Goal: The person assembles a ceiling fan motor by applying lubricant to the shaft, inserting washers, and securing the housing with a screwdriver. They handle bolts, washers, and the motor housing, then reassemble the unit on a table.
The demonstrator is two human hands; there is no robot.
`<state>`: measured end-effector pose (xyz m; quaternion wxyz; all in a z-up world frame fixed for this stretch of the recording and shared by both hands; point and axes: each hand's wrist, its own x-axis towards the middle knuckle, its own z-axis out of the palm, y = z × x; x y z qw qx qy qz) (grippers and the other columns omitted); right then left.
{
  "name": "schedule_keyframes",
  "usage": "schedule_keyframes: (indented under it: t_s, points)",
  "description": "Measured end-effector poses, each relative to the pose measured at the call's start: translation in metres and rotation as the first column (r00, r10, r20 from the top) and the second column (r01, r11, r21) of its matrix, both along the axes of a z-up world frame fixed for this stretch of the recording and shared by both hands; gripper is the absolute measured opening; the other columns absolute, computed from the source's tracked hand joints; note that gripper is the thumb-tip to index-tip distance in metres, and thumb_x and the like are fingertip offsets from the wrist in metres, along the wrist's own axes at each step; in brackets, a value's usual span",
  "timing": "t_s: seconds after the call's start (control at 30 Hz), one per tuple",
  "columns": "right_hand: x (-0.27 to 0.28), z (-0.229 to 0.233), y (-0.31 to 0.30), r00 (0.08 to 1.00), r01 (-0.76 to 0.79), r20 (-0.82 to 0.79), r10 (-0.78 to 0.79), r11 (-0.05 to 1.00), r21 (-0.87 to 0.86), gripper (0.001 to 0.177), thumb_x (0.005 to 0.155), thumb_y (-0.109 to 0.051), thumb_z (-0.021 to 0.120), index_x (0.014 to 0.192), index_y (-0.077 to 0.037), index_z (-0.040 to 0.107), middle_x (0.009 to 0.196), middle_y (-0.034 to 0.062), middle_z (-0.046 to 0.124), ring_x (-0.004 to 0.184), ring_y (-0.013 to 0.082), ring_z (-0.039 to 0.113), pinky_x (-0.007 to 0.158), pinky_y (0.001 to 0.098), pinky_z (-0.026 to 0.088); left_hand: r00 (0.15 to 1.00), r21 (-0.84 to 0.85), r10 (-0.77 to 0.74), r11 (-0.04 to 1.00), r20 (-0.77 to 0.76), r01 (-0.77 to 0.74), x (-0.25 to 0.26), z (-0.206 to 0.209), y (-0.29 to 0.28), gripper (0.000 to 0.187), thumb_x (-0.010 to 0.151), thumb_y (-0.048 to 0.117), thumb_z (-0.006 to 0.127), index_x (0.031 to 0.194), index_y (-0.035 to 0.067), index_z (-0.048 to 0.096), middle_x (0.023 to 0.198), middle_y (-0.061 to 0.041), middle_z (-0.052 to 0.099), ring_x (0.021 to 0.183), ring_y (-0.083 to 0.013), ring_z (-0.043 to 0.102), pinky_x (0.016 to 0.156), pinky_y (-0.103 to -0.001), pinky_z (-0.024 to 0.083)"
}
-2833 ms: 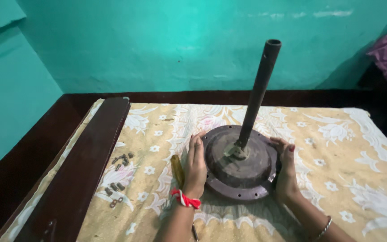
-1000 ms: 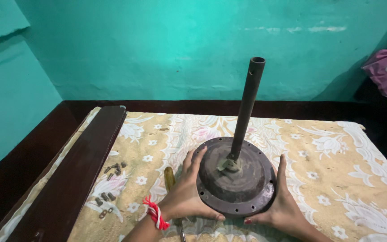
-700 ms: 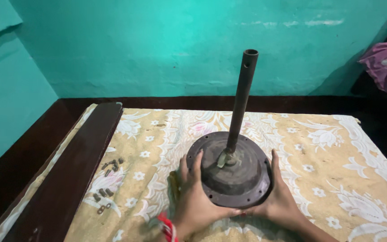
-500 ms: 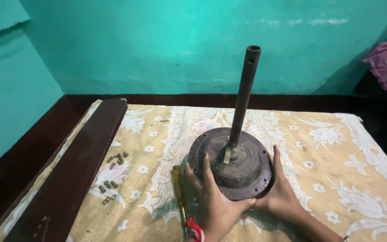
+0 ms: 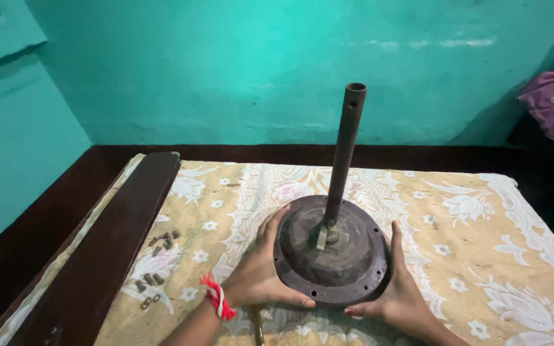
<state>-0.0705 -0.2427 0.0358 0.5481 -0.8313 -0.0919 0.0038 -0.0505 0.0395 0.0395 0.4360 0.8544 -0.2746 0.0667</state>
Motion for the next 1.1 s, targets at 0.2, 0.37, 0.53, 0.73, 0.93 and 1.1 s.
schedule_keyframes:
  t_s: [0.2, 0.37, 0.53, 0.73, 0.93, 1.1]
  points:
    - [0.0, -0.003, -0.004, 0.995, -0.057, 0.085, 0.054, 0.998, 0.032, 0.178, 0.033, -0.017, 0.103, 0.161, -0.01, -0.021, 0.164, 0.0213, 0.033, 0.142, 0.0304, 0.043, 0.118, 0.0389, 0.034, 0.97, 0.042, 0.233, 0.972, -0.064, -0.231, -0.026, 0.002, -0.023, 0.151, 0.043, 0.053, 0.101, 0.158, 0.018, 0.01, 0.162, -0.025, 0.014, 0.151, -0.0444, 0.023, 0.118, -0.055, 0.03]
    - [0.001, -0.021, -0.008, 0.98, 0.015, 0.198, 0.006, 0.994, -0.104, 0.17, 0.034, -0.021, 0.106, 0.157, -0.004, -0.01, 0.158, 0.0255, 0.032, 0.143, 0.0323, 0.041, 0.118, 0.0399, 0.033, 0.909, 0.092, 0.388, 0.921, -0.155, -0.377, -0.053, 0.013, -0.049, 0.142, 0.05, 0.058, 0.099, 0.157, 0.022, 0.013, 0.159, -0.031, 0.009, 0.146, -0.0517, 0.025, 0.116, -0.059, 0.033]
    - [0.0, -0.034, -0.006, 0.969, 0.031, 0.247, -0.027, 0.999, -0.016, 0.16, 0.043, -0.02, 0.099, 0.16, 0.001, -0.008, 0.159, 0.0259, 0.033, 0.143, 0.031, 0.045, 0.114, 0.0398, 0.038, 0.708, -0.046, 0.678, 0.715, -0.197, -0.698, -0.074, 0.007, -0.122, 0.152, 0.045, 0.046, 0.107, 0.158, 0.025, 0.008, 0.161, -0.038, -0.004, 0.147, -0.0583, 0.011, 0.109, -0.06, 0.034]
    - [-0.002, -0.016, 0.005, 0.983, -0.013, 0.183, -0.011, 0.991, 0.13, 0.169, 0.037, -0.011, 0.102, 0.161, -0.002, -0.013, 0.156, 0.0235, 0.037, 0.136, 0.0296, 0.048, 0.112, 0.0376, 0.04, 0.908, -0.072, 0.356, 0.923, -0.22, -0.379, -0.052, 0.01, -0.059, 0.162, 0.047, 0.04, 0.103, 0.163, 0.02, -0.009, 0.162, -0.031, 0.005, 0.153, -0.047, 0.014, 0.121, -0.053, 0.029]
    - [-0.008, -0.001, 0.009, 0.992, 0.008, 0.128, -0.014, 0.999, 0.048, 0.17, 0.037, -0.011, 0.102, 0.16, -0.005, -0.014, 0.156, 0.0227, 0.04, 0.135, 0.0291, 0.051, 0.113, 0.0386, 0.042, 0.988, 0.054, -0.152, 0.987, -0.022, 0.153, 0.021, 0.008, 0.008, 0.174, 0.044, 0.046, 0.103, 0.161, 0.008, -0.02, 0.168, -0.029, 0.001, 0.157, -0.0461, 0.008, 0.126, -0.051, 0.019]
    - [-0.009, -0.001, 0.011, 0.998, 0.043, 0.036, -0.045, 0.999, 0.03, 0.176, 0.035, -0.02, 0.105, 0.162, -0.009, -0.017, 0.157, 0.0216, 0.038, 0.136, 0.0292, 0.05, 0.115, 0.0375, 0.042, 0.999, -0.001, -0.036, 0.999, -0.03, 0.036, 0.01, -0.005, 0.004, 0.165, 0.044, 0.052, 0.101, 0.163, 0.011, -0.006, 0.167, -0.025, 0.016, 0.155, -0.0428, 0.023, 0.126, -0.051, 0.025]
